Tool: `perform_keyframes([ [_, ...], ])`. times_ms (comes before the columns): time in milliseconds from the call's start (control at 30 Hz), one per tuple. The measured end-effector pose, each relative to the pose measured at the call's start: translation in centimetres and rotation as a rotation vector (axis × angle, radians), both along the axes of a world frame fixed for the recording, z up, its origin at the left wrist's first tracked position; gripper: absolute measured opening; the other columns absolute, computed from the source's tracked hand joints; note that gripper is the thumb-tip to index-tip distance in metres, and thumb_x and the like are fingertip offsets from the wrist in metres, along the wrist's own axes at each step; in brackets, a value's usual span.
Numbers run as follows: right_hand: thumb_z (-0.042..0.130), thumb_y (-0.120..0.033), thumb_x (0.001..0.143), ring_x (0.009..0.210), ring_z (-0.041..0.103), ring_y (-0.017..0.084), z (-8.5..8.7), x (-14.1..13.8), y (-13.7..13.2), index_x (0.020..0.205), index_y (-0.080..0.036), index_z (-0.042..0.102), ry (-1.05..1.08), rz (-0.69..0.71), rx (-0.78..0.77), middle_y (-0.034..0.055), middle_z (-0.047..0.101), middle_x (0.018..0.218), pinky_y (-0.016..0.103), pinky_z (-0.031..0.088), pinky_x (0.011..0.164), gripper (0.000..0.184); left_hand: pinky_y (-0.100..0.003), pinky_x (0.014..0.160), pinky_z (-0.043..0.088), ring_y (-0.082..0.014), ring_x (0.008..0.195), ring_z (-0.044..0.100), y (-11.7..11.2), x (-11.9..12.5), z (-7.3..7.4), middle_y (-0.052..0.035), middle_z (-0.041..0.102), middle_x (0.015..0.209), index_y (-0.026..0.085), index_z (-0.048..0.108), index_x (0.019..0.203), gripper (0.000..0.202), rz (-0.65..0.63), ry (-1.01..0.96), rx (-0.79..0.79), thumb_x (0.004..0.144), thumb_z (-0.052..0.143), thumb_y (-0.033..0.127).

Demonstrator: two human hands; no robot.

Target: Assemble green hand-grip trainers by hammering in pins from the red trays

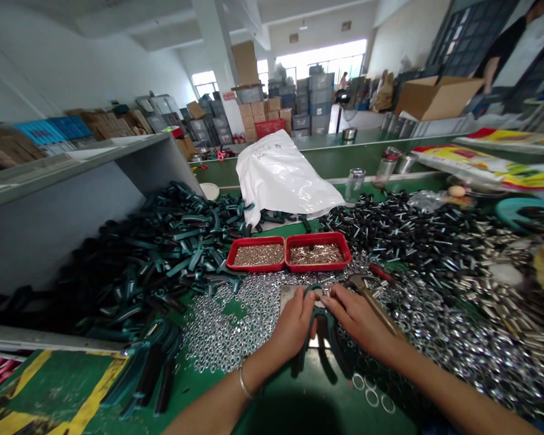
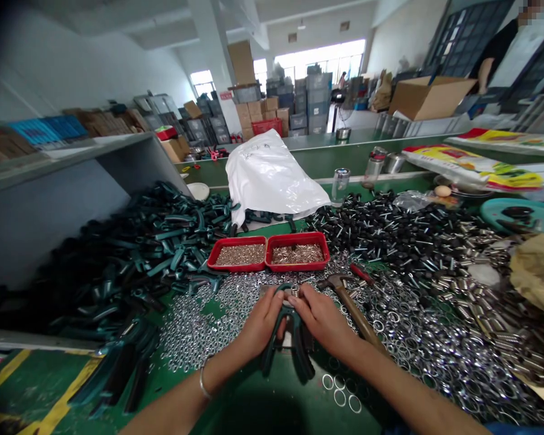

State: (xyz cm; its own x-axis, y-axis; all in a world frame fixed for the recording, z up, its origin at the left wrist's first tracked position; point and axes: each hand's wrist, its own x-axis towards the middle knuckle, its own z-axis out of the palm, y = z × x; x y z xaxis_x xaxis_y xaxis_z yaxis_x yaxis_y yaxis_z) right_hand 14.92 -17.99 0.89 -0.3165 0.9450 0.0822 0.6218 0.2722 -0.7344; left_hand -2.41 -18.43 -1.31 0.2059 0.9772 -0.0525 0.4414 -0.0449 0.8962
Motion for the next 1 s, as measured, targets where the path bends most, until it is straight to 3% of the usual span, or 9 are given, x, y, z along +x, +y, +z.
perform_keyframes([
  [133,0.036,-0.041,0.101,0.072,0.059,0.018,-0.9,-0.2,-0.6,0.083,-0.024,0.047,0.104,-0.034,-0.014,0.0010,0.061,0.078,0.028,0.043,0.068,0.026,-0.035,0.080,0.047,-0.0221,0.093,0.064,-0.8,0.2,-0.8,-0.0087,0.067,0.102,0.023,0.048,0.111,0.034,0.050,0.097,0.086,0.101,0.023,0.044],
  [333,0.038,-0.046,0.100,0.067,0.058,0.018,0.9,0.1,-1.3,0.081,-0.024,0.048,0.132,0.073,-0.193,0.0001,0.058,0.072,0.030,0.045,0.065,0.031,-0.038,0.076,0.047,-0.0256,0.085,0.066,-1.9,-0.5,-0.6,-0.0111,0.069,0.096,0.020,0.046,0.117,0.037,0.008,0.226,0.099,0.099,0.027,0.045],
  [433,0.036,-0.048,0.100,0.082,0.062,0.019,2.7,0.5,-2.2,0.092,-0.022,0.056,0.164,0.185,-0.282,0.0029,0.064,0.086,0.032,0.049,0.078,0.033,-0.039,0.081,0.048,-0.0261,0.091,0.066,-2.6,-1.2,0.6,-0.0116,0.068,0.104,0.019,0.046,0.120,0.039,-0.155,0.267,0.150,0.099,0.030,0.047],
  [533,0.036,-0.046,0.100,0.097,0.061,0.021,3.8,0.6,-3.8,0.105,-0.020,0.059,0.167,0.190,-0.325,0.0062,0.066,0.100,0.035,0.047,0.091,0.035,-0.038,0.079,0.049,-0.0262,0.092,0.066,-3.7,-1.8,2.4,-0.0119,0.068,0.105,0.016,0.046,0.123,0.040,-0.332,0.334,0.116,0.099,0.031,0.044],
  [700,0.038,-0.043,0.100,0.097,0.062,0.021,2.8,0.7,-5.4,0.109,-0.020,0.058,0.134,0.237,-0.325,0.0085,0.066,0.104,0.036,0.049,0.090,0.032,-0.035,0.075,0.049,-0.0251,0.087,0.067,-4.1,-1.9,4.4,-0.0124,0.068,0.104,0.016,0.049,0.122,0.038,-0.507,0.472,0.118,0.099,0.033,0.041],
  [800,0.035,-0.047,0.100,0.075,0.066,0.019,0.9,1.0,-3.1,0.115,-0.019,0.055,0.084,0.267,-0.442,0.0053,0.069,0.087,0.033,0.053,0.073,0.037,-0.036,0.072,0.049,-0.0261,0.083,0.068,-1.8,-1.9,3.3,-0.0127,0.069,0.100,0.015,0.046,0.127,0.044,-0.477,0.572,0.119,0.100,0.026,0.044],
  [867,0.043,-0.047,0.097,0.068,0.065,0.019,0.2,1.5,-0.2,0.115,-0.017,0.056,-0.015,0.279,-0.408,0.0048,0.070,0.082,0.032,0.051,0.066,0.038,-0.036,0.071,0.050,-0.0266,0.082,0.068,0.4,-2.1,2.0,-0.0121,0.070,0.093,0.015,0.048,0.127,0.048,-0.453,0.647,0.128,0.101,0.023,0.047],
  [933,0.052,-0.041,0.094,0.082,0.066,0.021,0.1,2.0,3.3,0.113,-0.017,0.061,-0.109,0.208,-0.164,0.0079,0.071,0.094,0.033,0.050,0.074,0.032,-0.037,0.073,0.050,-0.0268,0.083,0.068,2.7,-2.4,0.9,-0.0112,0.071,0.091,0.017,0.053,0.123,0.048,-0.473,0.720,0.178,0.101,0.025,0.048],
  [1000,0.045,-0.032,0.097,0.092,0.064,0.022,0.6,2.3,6.9,0.105,-0.018,0.066,-0.230,0.094,0.080,0.0085,0.071,0.101,0.033,0.048,0.082,0.027,-0.037,0.077,0.050,-0.0263,0.086,0.068,4.9,-2.6,0.5,-0.0106,0.072,0.095,0.018,0.058,0.115,0.043,-0.486,0.787,0.269,0.101,0.029,0.047],
])
